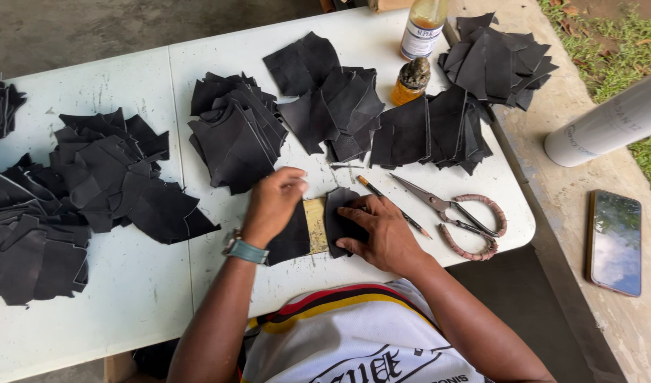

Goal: The person uses a pencil to mark lines on black material pieces and then cuts them with scissors. They repeatedly pick up pieces, align them, mark them, and trim the edges, placing the finished pieces into a pile on the table.

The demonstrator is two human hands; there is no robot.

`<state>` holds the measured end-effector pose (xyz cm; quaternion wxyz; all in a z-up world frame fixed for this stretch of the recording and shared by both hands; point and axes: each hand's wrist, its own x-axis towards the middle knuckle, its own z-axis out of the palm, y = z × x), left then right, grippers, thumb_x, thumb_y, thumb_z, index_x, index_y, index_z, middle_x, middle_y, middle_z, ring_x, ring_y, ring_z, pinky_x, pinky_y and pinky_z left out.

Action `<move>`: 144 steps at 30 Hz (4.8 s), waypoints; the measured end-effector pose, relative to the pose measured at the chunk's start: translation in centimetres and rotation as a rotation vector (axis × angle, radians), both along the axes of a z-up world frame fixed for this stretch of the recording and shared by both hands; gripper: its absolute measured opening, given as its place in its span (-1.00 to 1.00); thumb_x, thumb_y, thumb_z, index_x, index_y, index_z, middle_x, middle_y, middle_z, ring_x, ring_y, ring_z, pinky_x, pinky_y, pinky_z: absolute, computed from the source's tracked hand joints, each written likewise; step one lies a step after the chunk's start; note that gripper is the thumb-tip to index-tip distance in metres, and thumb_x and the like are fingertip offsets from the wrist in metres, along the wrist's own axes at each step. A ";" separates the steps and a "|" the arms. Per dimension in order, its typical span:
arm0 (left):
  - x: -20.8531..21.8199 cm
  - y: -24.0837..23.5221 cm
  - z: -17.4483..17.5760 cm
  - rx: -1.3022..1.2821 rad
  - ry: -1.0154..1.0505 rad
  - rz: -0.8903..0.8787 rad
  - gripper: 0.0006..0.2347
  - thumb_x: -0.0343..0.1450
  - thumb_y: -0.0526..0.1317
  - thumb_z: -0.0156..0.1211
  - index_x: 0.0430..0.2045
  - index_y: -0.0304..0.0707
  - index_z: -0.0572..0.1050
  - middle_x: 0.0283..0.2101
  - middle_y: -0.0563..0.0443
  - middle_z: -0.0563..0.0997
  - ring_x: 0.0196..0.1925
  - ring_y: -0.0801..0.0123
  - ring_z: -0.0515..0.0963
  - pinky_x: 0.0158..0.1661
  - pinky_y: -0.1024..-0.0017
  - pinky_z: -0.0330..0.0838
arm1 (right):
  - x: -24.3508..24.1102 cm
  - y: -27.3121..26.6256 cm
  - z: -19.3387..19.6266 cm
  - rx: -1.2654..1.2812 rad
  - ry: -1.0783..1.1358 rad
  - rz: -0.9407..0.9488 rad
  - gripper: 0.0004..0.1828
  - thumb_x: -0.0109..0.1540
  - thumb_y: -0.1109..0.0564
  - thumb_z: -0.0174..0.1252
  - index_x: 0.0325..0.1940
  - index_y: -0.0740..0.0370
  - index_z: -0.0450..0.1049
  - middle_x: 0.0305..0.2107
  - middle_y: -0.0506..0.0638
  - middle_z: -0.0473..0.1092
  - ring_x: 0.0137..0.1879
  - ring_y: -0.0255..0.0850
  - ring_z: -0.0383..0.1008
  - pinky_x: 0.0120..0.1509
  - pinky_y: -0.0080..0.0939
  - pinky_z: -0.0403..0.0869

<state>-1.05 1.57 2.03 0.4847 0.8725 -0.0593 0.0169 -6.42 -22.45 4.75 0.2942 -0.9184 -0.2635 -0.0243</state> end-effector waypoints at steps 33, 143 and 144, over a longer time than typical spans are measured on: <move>-2.9 2.0 -1.1 0.105 0.008 0.120 -0.56 0.19 -0.34 0.53 -0.08 -0.32 0.50 -0.01 -0.10 0.66 0.01 0.23 0.67 -0.05 0.34 0.56 | 1.4 0.4 0.7 -0.210 0.260 -0.034 -0.02 -0.02 -0.19 0.46 0.43 0.01 0.27 0.12 0.06 0.28 0.31 -0.01 0.25 0.43 -0.03 0.21; -1.9 -3.2 1.2 -0.702 -0.109 -0.125 -0.32 0.37 -0.45 0.31 0.37 -0.50 0.05 0.28 -0.36 0.44 0.22 0.21 0.57 0.22 0.32 0.50 | -1.6 -14.5 4.1 0.020 0.259 -0.589 -0.43 -0.04 0.21 0.38 0.05 0.19 0.46 -0.30 0.05 0.56 -0.28 -0.09 0.60 -0.11 -0.12 0.54; -2.2 -3.4 2.7 -0.570 -0.108 -0.062 -0.24 0.34 -0.44 0.32 0.39 -0.41 -0.08 0.33 -0.36 0.34 0.16 0.19 0.59 0.15 0.33 0.50 | -1.8 -14.9 3.7 0.165 0.217 -0.596 -0.45 -0.04 0.23 0.39 0.02 0.23 0.45 -0.32 0.05 0.54 -0.29 -0.13 0.56 -0.15 -0.15 0.53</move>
